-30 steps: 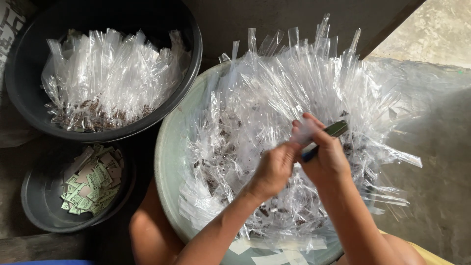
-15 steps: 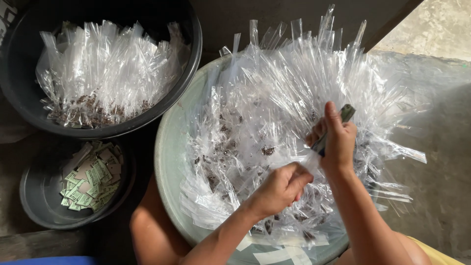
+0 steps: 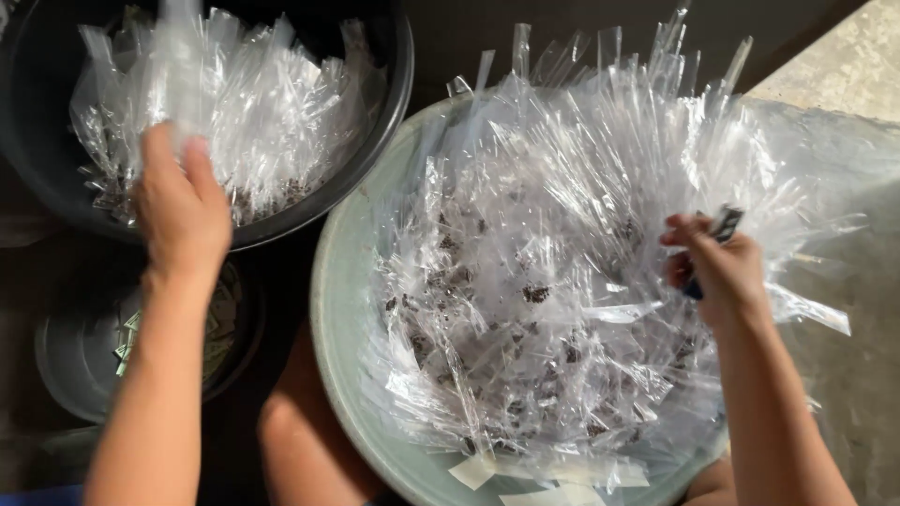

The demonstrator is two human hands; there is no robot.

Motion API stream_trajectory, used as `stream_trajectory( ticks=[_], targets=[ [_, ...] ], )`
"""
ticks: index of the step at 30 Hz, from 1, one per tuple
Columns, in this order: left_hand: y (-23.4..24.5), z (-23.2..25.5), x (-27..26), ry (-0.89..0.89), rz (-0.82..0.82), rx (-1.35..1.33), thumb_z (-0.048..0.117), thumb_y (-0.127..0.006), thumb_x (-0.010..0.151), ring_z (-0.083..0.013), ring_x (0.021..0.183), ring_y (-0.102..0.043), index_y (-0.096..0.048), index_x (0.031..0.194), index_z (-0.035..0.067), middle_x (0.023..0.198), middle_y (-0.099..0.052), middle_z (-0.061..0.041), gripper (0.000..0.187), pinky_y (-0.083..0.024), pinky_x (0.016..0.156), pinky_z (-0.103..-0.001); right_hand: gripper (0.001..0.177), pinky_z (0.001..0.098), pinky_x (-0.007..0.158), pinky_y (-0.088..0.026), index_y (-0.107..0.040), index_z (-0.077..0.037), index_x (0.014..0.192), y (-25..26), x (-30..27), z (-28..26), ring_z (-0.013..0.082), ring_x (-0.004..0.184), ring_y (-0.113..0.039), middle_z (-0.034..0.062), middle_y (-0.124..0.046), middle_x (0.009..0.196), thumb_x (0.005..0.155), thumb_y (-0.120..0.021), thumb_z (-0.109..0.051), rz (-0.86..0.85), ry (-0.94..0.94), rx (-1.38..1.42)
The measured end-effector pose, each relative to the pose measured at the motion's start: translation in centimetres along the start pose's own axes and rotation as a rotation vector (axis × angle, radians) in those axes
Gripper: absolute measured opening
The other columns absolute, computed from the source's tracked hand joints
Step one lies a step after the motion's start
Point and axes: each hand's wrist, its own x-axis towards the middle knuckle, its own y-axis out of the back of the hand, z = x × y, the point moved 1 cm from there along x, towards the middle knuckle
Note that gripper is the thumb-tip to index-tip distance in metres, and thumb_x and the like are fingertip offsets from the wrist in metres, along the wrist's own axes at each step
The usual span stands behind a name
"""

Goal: Sealing small plastic bags containing items using a lighter to melt the plastic shut

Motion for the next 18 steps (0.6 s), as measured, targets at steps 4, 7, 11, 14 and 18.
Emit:
stream_trajectory(
  ticks=[4, 7, 11, 14, 18],
  targets=[
    [-1.3, -3.5, 2.8, 0.543, -0.363, 0.44, 0.046, -0.042, 0.114, -0.0488, 0.141, -0.032, -0.019, 0.162, 0.014, 0.156, -0.033, -0.033, 0.062, -0.022, 0.112, -0.067, 0.025, 0.027, 0.043, -0.041, -0.07, -0.002, 0.114, -4.5, 1.1, 3.3, 0.0161, 0.058, -0.061, 0.0133, -0.072, 0.093, 0.102, -0.07, -0.024, -0.057, -0.033, -0.103],
    [-5.5, -9.2, 1.1, 0.503, -0.606, 0.497, 0.054, -0.029, 0.106, -0.0465, 0.145, -0.02, -0.021, 0.163, 0.017, 0.159, -0.025, -0.031, 0.069, -0.01, 0.115, -0.06, 0.033, 0.0305, 0.056, -0.052, -0.066, 0.004, 0.113, -7.2, 1.4, 3.8, 0.0198, 0.069, -0.062, 0.0164, -0.072, 0.106, 0.099, -0.07, -0.026, -0.132, -0.125, -0.154],
    [-4.8, -4.5, -0.7, 0.051, 0.035, 0.371, 0.028, -0.07, 0.107, -0.0488, 0.139, -0.032, -0.057, 0.148, -0.001, 0.15, -0.04, -0.033, 0.052, -0.014, 0.11, -0.068, 0.02, 0.0291, 0.046, -0.044, -0.068, -0.002, 0.099, -10.0, 2.1, 4.5, 0.0192, 0.058, -0.06, 0.0156, -0.071, 0.09, 0.092, -0.078, -0.018, -0.12, -0.141, 0.006],
    [-6.8, 3.9, -1.7, -0.076, 0.098, -0.133, 0.016, -0.062, 0.108, -0.0406, 0.131, -0.042, -0.054, 0.137, 0.0, 0.139, -0.046, -0.023, 0.035, -0.03, 0.112, -0.058, 0.01, 0.0283, 0.05, -0.046, -0.066, -0.006, 0.093, -10.7, 2.0, 3.3, 0.0185, 0.062, -0.063, 0.0136, -0.072, 0.089, 0.093, -0.076, -0.008, -0.103, -0.117, 0.16],
    [-20.3, 7.2, -6.2, -0.009, -0.174, -0.335, 0.024, -0.076, 0.086, -0.0411, 0.117, -0.062, -0.06, 0.129, -0.002, 0.122, -0.064, -0.022, 0.052, -0.048, 0.102, -0.049, 0.017, 0.026, 0.047, -0.051, -0.066, -0.004, 0.101, -9.5, -0.4, 1.8, 0.0189, 0.056, -0.064, 0.0145, -0.07, 0.086, 0.09, -0.077, -0.008, 0.0, 0.077, 0.27]
  ],
)
